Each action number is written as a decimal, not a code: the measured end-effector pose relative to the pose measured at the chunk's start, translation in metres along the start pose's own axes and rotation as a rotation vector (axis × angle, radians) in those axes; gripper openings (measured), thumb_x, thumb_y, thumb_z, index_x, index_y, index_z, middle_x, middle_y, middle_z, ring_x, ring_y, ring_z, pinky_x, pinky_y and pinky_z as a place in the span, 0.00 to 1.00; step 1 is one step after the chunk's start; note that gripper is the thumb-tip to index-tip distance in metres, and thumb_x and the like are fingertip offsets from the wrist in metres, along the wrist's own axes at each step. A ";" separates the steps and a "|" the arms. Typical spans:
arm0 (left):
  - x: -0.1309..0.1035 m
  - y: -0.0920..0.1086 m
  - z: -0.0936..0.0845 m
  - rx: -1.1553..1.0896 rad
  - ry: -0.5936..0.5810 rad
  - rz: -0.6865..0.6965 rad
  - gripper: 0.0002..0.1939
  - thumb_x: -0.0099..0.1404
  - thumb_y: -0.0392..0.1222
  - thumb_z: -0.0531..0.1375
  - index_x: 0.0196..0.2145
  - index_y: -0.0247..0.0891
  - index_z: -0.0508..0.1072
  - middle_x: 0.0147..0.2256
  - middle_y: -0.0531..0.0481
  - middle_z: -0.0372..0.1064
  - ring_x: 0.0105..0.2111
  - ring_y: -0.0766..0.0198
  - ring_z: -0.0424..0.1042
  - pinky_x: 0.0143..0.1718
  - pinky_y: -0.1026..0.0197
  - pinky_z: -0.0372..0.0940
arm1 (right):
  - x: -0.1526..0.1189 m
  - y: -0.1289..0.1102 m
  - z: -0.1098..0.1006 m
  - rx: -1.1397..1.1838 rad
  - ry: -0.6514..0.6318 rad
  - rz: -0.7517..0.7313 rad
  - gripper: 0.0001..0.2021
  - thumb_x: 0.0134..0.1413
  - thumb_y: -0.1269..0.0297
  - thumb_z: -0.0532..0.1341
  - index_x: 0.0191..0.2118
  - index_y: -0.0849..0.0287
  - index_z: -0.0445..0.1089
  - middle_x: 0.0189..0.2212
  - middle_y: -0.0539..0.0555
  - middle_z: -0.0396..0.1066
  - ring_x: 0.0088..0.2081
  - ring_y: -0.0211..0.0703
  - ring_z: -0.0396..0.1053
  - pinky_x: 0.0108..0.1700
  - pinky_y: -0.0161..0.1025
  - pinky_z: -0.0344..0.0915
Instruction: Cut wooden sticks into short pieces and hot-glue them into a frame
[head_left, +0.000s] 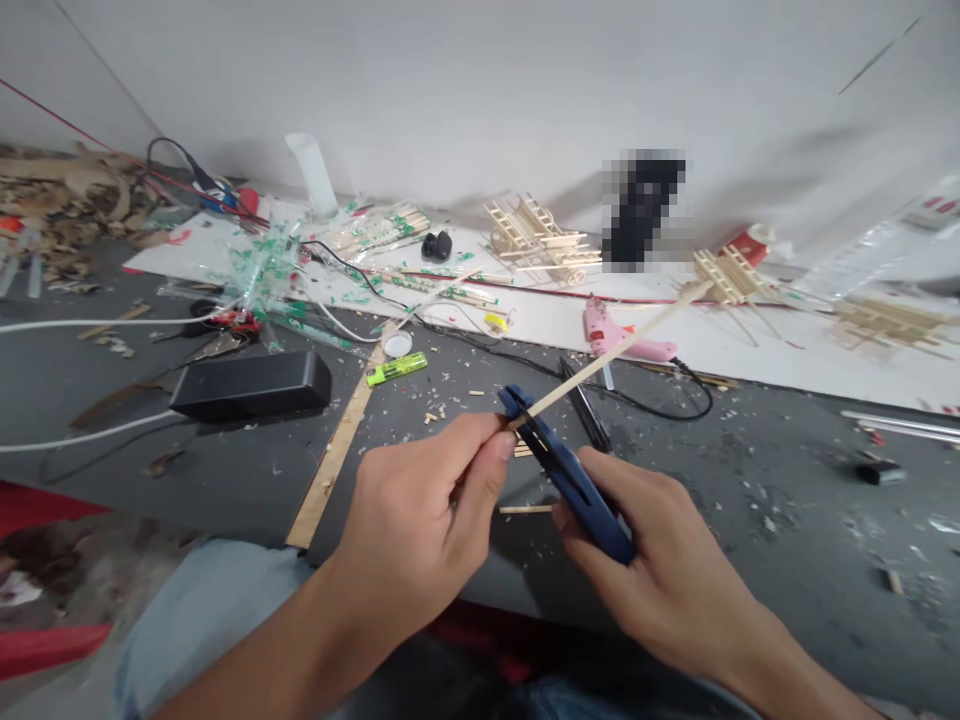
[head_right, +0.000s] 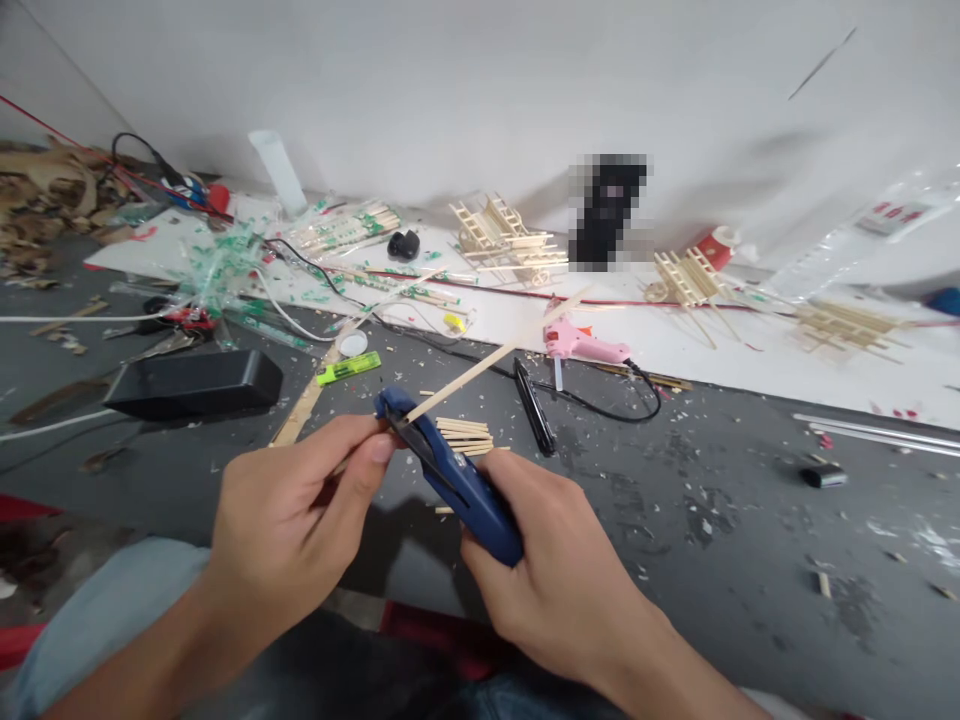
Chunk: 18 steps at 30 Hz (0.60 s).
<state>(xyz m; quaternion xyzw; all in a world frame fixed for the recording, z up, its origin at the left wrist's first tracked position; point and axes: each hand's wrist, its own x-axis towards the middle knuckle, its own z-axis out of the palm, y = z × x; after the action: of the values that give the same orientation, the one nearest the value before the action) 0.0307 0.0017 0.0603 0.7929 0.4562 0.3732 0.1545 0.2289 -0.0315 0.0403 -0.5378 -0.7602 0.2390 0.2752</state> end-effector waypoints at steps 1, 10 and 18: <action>0.000 -0.001 0.001 -0.053 -0.037 -0.051 0.11 0.73 0.37 0.54 0.33 0.39 0.72 0.18 0.60 0.60 0.16 0.71 0.61 0.23 0.66 0.56 | 0.000 0.003 0.000 -0.032 -0.002 0.006 0.07 0.51 0.73 0.57 0.29 0.55 0.58 0.24 0.45 0.65 0.24 0.35 0.60 0.27 0.33 0.54; 0.012 -0.005 0.007 -1.007 -0.413 -0.450 0.22 0.73 0.60 0.52 0.52 0.42 0.71 0.39 0.50 0.71 0.17 0.74 0.67 0.19 0.68 0.60 | -0.001 0.024 -0.022 -0.508 -0.053 -0.112 0.04 0.53 0.68 0.55 0.36 0.55 0.64 0.30 0.50 0.72 0.28 0.45 0.71 0.28 0.39 0.47; 0.014 0.007 0.028 -1.021 -0.345 -0.480 0.18 0.70 0.57 0.58 0.34 0.38 0.71 0.27 0.56 0.59 0.16 0.76 0.49 0.16 0.69 0.43 | -0.002 0.014 -0.043 -0.605 -0.328 0.022 0.08 0.50 0.70 0.57 0.38 0.58 0.69 0.36 0.55 0.76 0.38 0.53 0.76 0.33 0.42 0.50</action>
<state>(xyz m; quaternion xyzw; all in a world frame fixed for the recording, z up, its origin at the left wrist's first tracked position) 0.0601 0.0128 0.0517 0.5420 0.3539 0.3656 0.6688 0.2678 -0.0264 0.0620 -0.5578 -0.8248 0.0889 -0.0254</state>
